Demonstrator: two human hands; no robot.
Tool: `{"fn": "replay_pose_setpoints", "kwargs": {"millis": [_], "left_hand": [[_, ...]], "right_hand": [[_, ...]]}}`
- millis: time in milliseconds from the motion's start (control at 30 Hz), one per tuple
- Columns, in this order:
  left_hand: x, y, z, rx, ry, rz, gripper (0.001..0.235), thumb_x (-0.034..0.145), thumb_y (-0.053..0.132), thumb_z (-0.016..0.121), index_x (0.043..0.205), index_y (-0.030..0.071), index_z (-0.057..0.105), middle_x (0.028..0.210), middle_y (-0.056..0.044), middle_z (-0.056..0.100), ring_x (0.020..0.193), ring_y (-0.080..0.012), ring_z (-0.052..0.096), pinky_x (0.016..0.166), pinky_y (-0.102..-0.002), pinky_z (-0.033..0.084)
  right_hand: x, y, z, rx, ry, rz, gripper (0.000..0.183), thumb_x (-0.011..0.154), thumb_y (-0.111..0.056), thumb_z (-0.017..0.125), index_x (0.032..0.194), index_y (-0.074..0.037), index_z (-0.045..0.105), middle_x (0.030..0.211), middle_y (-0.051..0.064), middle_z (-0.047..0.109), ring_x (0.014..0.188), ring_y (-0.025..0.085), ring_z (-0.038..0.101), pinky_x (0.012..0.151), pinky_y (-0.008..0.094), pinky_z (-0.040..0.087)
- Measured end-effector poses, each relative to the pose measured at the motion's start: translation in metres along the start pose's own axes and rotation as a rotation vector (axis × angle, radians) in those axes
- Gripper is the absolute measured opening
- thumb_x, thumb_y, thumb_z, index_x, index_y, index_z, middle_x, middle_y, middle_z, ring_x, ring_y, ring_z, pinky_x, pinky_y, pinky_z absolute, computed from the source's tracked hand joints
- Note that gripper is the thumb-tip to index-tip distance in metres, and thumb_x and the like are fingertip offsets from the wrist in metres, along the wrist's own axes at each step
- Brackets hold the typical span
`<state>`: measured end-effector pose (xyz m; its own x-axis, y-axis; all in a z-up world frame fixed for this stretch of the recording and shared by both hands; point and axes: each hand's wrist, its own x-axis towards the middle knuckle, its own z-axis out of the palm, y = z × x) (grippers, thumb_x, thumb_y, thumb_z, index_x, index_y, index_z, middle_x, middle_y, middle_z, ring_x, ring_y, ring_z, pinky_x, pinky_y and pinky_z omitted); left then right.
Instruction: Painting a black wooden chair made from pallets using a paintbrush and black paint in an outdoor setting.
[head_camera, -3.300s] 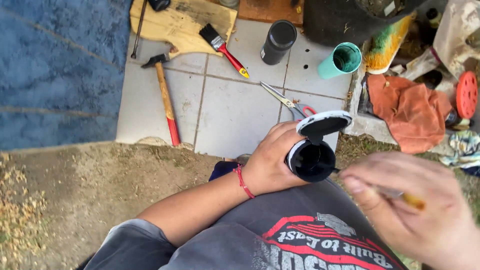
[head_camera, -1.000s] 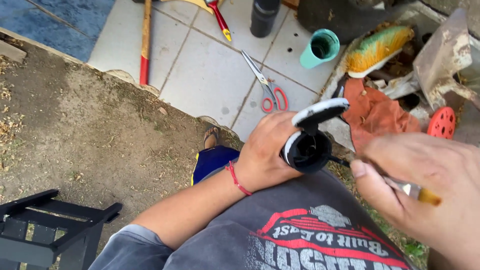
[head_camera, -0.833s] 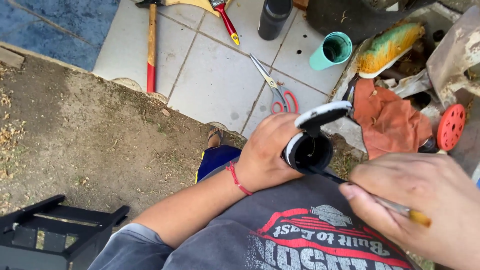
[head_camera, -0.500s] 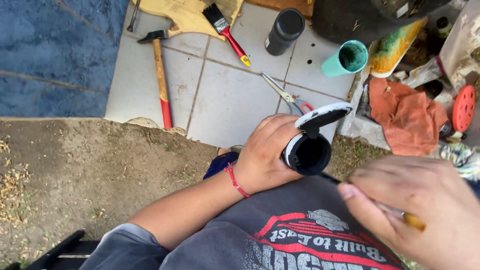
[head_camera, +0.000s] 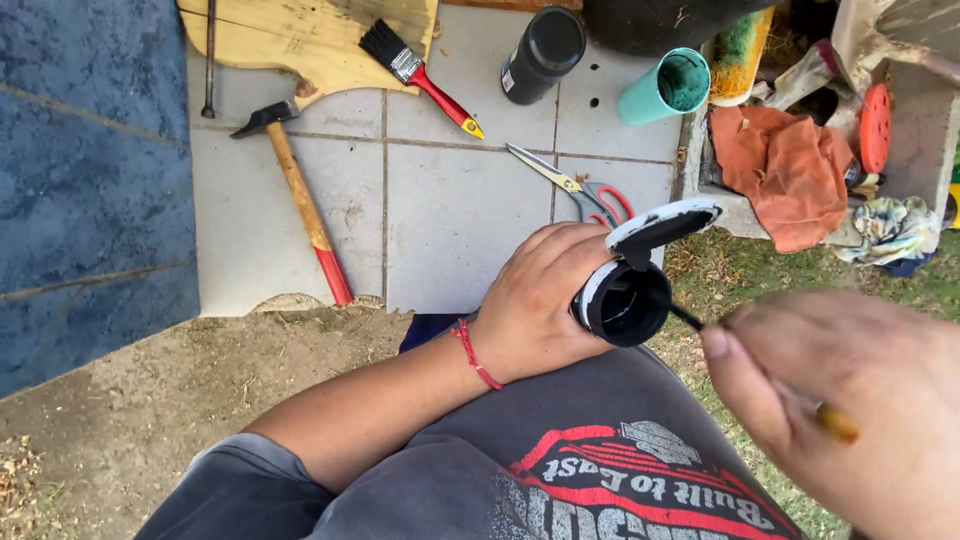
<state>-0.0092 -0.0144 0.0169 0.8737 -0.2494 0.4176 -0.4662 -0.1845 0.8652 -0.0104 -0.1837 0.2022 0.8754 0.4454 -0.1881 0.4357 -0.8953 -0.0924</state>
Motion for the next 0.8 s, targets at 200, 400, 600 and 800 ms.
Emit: {"fn": "replay_pose_setpoints", "kwargs": {"millis": [200,400,600,800], "left_hand": [[0.001,-0.005,-0.006,-0.003,-0.024,0.035,0.057,0.083,0.036,0.076,0.124,0.005,0.053,0.127,-0.016,0.060,0.117,-0.0348,0.060,0.105,-0.047,0.046],[0.002,-0.004,-0.012,0.006,-0.055,0.068,0.054,0.085,0.033,0.074,0.126,0.005,0.054,0.127,-0.014,0.059,0.120,-0.0334,0.059,0.106,-0.046,0.046],[-0.005,-0.005,-0.013,0.044,-0.040,0.105,0.055,0.084,0.033,0.077,0.124,0.005,0.054,0.127,-0.013,0.059,0.119,-0.0329,0.060,0.107,-0.046,0.047],[-0.011,-0.006,-0.014,0.043,-0.052,0.080,0.065,0.079,0.037,0.082,0.129,0.008,0.053,0.131,-0.010,0.057,0.121,-0.0324,0.059,0.108,-0.045,0.046]], "right_hand": [[-0.004,-0.019,-0.007,0.178,0.033,-0.090,0.023,0.093,-0.024,0.054,0.076,-0.013,0.066,0.069,-0.001,0.065,0.065,0.023,0.064,0.061,0.036,0.050],[0.000,-0.018,-0.015,0.313,0.015,-0.050,0.035,0.091,-0.023,0.053,0.062,-0.008,0.066,0.064,0.004,0.072,0.049,0.016,0.069,0.047,0.030,0.058],[0.018,-0.003,-0.024,0.090,-0.267,0.093,0.055,0.095,-0.041,0.052,0.046,-0.017,0.057,0.039,-0.002,0.055,0.032,0.016,0.054,0.038,0.033,0.045],[0.020,-0.013,-0.027,-0.034,-0.286,0.073,0.051,0.092,-0.044,0.057,0.048,-0.018,0.060,0.041,0.001,0.057,0.041,0.024,0.059,0.051,0.038,0.051]]}}
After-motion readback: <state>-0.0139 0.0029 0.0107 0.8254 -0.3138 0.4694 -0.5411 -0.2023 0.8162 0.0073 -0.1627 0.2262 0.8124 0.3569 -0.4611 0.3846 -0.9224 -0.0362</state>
